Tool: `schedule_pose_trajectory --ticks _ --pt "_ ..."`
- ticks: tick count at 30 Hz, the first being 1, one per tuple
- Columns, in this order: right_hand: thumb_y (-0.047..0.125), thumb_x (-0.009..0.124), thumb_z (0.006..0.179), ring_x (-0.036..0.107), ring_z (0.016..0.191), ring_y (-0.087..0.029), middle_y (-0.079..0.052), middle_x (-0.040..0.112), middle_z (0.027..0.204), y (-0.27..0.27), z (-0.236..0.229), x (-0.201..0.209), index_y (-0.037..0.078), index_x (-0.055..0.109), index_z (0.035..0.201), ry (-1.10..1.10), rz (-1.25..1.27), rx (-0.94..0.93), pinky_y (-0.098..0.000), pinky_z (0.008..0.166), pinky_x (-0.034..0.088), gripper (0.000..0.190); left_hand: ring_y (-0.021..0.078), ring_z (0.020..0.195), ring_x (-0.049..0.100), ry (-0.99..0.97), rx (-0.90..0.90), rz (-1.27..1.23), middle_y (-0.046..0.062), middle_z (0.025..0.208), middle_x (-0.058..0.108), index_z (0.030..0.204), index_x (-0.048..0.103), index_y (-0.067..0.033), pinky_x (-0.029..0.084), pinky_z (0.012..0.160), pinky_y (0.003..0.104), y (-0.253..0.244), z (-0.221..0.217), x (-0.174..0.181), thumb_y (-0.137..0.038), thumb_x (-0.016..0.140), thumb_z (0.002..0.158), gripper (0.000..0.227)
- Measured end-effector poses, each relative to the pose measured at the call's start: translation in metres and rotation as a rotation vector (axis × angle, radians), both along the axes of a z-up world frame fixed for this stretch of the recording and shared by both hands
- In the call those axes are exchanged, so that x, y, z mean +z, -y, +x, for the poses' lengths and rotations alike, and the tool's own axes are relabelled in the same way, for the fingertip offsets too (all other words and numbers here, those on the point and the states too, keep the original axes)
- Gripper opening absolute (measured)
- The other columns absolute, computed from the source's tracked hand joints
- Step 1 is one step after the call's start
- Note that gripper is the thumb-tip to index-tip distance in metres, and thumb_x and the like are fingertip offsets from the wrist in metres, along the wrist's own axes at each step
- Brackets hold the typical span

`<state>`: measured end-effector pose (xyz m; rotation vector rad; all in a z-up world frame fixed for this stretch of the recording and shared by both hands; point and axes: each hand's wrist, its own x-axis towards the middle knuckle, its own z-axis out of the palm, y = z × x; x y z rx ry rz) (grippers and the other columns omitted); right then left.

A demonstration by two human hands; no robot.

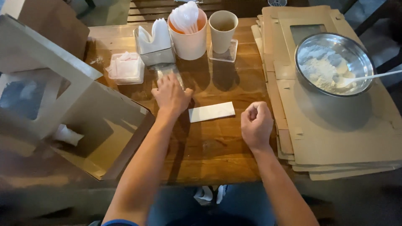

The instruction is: Folding a small card, inserting it into a plastic sleeve, and placing it inside a cardboard box which is then assembled.

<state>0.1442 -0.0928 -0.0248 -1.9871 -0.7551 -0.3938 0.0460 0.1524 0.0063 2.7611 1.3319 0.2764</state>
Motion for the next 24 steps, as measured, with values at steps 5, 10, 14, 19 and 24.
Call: schedule_pose_trajectory --ticks 5,10,14,19,24 --pt "0.004 0.066 0.088 0.057 0.063 -0.020 -0.001 0.049 0.067 -0.002 0.000 -0.002 0.011 0.061 0.102 0.012 0.009 0.054 -0.0343 0.067 0.052 0.016 0.0275 0.102 0.062 0.038 -0.054 0.144 0.005 0.104 0.062 0.108 0.061 -0.0129 0.055 0.070 0.050 -0.025 0.005 -0.041 -0.038 0.064 0.076 0.041" --pt "0.004 0.065 0.090 0.062 0.067 -0.027 -0.007 0.057 0.070 -0.002 -0.003 0.007 0.008 0.065 0.102 -0.007 0.029 0.062 -0.0394 0.065 0.054 0.013 0.0328 0.105 0.067 -0.052 -0.166 0.033 0.010 0.101 0.066 0.107 0.063 -0.0087 0.060 0.075 0.051 -0.044 -0.005 -0.036 -0.036 0.065 0.084 0.036" --pt "0.004 0.064 0.091 0.064 0.067 -0.027 -0.008 0.062 0.072 0.000 -0.003 0.009 0.007 0.067 0.101 -0.019 0.028 0.093 -0.0389 0.063 0.054 0.011 0.0388 0.109 0.067 -0.026 -0.256 -0.105 0.017 0.107 0.066 0.107 0.064 -0.0054 0.060 0.079 0.051 -0.029 -0.022 -0.002 -0.040 0.065 0.088 0.040" --pt "0.005 0.063 0.092 0.063 0.069 -0.023 -0.005 0.062 0.073 -0.002 -0.003 0.006 0.008 0.068 0.101 -0.017 0.033 0.119 -0.0345 0.064 0.054 0.010 0.0390 0.121 0.061 -0.068 -0.178 -0.039 0.018 0.118 0.062 0.115 0.058 -0.0028 0.059 0.086 0.056 -0.005 -0.025 0.016 -0.064 0.070 0.083 0.070" --pt "0.006 0.063 0.092 0.064 0.071 -0.025 -0.007 0.062 0.075 0.000 -0.003 0.008 0.008 0.069 0.101 -0.048 0.023 0.097 -0.0369 0.066 0.055 0.011 0.0328 0.102 0.066 -0.081 -0.117 0.113 0.007 0.105 0.058 0.110 0.055 -0.0104 0.064 0.070 0.050 0.002 -0.007 -0.005 -0.047 0.071 0.076 0.052"
